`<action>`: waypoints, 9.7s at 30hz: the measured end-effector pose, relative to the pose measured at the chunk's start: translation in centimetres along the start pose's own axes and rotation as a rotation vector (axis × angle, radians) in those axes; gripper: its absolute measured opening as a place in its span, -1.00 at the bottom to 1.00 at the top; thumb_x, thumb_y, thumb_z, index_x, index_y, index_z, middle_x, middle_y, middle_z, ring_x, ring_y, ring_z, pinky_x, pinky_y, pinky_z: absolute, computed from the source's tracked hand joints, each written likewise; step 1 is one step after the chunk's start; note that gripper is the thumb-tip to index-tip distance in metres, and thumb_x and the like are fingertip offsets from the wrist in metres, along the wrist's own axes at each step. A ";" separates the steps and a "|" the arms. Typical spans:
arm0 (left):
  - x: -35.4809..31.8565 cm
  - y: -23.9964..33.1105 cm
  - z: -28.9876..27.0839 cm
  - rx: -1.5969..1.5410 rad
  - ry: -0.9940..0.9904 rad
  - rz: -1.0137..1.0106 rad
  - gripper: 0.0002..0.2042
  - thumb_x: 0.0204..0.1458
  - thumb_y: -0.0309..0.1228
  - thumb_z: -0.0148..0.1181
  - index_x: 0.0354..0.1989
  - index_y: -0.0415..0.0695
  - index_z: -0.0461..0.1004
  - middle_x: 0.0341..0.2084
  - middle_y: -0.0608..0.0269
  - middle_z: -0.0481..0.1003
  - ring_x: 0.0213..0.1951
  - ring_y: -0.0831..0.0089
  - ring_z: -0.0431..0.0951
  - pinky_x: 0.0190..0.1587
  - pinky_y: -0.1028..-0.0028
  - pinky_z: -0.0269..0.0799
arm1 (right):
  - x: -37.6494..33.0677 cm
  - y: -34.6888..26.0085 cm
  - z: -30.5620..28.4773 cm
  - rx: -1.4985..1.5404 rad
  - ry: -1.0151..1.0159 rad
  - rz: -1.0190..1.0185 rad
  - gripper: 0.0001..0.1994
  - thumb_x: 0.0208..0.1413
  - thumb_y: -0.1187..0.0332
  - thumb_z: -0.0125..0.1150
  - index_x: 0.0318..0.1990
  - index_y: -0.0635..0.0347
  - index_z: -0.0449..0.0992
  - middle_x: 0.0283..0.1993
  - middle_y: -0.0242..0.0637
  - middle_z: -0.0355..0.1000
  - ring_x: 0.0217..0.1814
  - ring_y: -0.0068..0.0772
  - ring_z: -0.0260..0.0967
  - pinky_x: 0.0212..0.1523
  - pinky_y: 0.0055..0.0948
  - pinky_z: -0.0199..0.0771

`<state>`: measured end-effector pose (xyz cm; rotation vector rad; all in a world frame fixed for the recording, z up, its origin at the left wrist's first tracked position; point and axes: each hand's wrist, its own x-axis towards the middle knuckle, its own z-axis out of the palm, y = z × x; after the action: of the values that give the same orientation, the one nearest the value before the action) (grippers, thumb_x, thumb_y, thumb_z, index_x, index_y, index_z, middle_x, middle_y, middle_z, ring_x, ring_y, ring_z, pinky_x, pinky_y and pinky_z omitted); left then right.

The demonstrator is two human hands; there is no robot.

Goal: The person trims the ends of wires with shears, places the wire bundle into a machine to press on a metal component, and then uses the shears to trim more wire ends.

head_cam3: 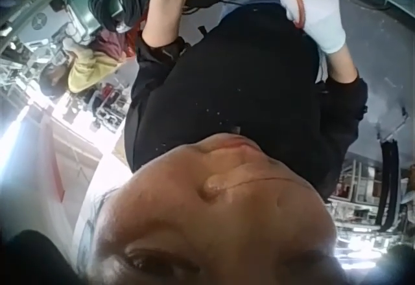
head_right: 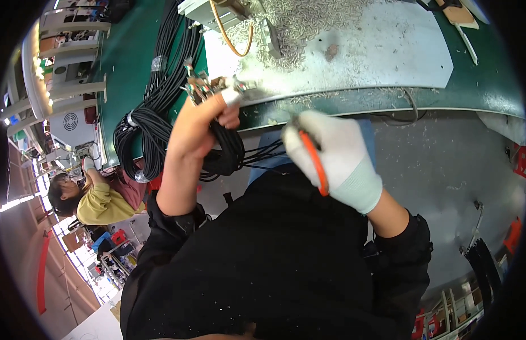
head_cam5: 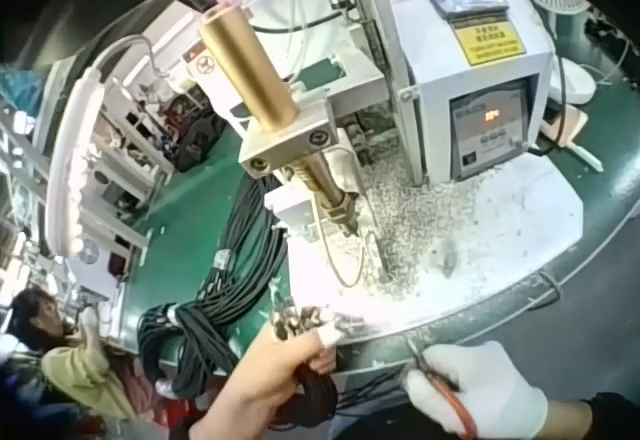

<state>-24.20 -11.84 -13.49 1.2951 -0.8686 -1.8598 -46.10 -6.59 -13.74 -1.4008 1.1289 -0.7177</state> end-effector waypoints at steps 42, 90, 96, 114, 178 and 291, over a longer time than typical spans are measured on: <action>6.4 4.3 0.6 0.906 0.039 0.363 -0.60 -0.02 -0.11 0.35 -0.27 -0.25 0.52 -0.43 0.32 0.52 -0.35 0.54 0.49 -0.25 0.48 0.43 | 14.8 3.4 -6.7 -0.381 -0.027 -1.026 -0.78 0.08 0.32 0.17 -0.45 0.32 0.44 -0.70 -0.30 0.33 -0.69 -0.49 0.36 -0.66 -0.52 0.33; -4.7 -0.4 3.0 0.198 -0.258 0.147 -0.45 -0.02 -0.62 0.13 0.22 -0.23 0.19 -0.26 0.28 0.47 -0.33 0.61 0.47 -0.30 0.55 0.41 | 0.8 -3.2 0.4 0.064 0.112 -0.048 -0.80 0.16 0.39 0.08 -0.19 0.37 0.48 -0.64 -0.40 0.34 -0.67 -0.68 0.28 -0.65 -0.63 0.24; -4.6 -0.3 1.3 0.089 -0.322 0.168 -0.35 -0.04 -0.65 0.10 0.30 -0.24 0.07 -0.12 0.16 0.44 -0.30 0.53 0.51 -0.23 0.50 0.45 | 0.9 -4.4 -0.6 0.044 0.069 -0.006 -0.76 0.15 0.40 0.09 -0.09 0.35 0.50 -0.62 -0.43 0.37 -0.66 -0.69 0.29 -0.62 -0.66 0.26; -4.0 -1.0 1.5 0.261 -0.321 0.265 -0.12 -0.16 -0.74 -0.01 0.43 -0.10 -0.18 0.05 0.01 0.35 -0.38 0.42 0.53 -0.34 0.47 0.45 | 1.8 -6.1 -1.4 0.136 0.084 0.065 -0.77 0.18 0.26 0.13 -0.26 0.27 0.50 -0.63 -0.45 0.33 -0.66 -0.69 0.25 -0.63 -0.66 0.22; -4.9 -1.4 -0.6 0.217 0.028 0.576 -0.73 0.11 -0.71 -0.08 -0.02 -0.26 0.34 -0.22 0.02 0.55 -0.24 0.48 0.58 -0.24 0.57 0.48 | -0.7 0.6 -6.3 -0.550 0.158 -0.090 -0.87 0.02 0.40 0.20 -0.35 0.28 0.48 -0.68 -0.34 0.25 -0.67 -0.65 0.21 -0.59 -0.53 0.25; 4.4 2.8 -0.5 -0.112 -0.072 0.025 -0.82 0.07 -0.52 0.17 -0.16 -0.25 0.43 -0.47 0.37 0.41 -0.50 0.66 0.29 -0.59 0.66 0.13 | 6.5 -1.3 -4.5 0.054 0.083 0.107 -0.73 0.22 0.23 0.09 -0.35 0.30 0.47 -0.69 -0.46 0.26 -0.70 -0.69 0.23 -0.65 -0.65 0.21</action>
<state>-24.35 -17.08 -13.39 1.1505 -0.8025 -1.9177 -47.61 -14.46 -12.91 -1.2649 1.2305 -0.7296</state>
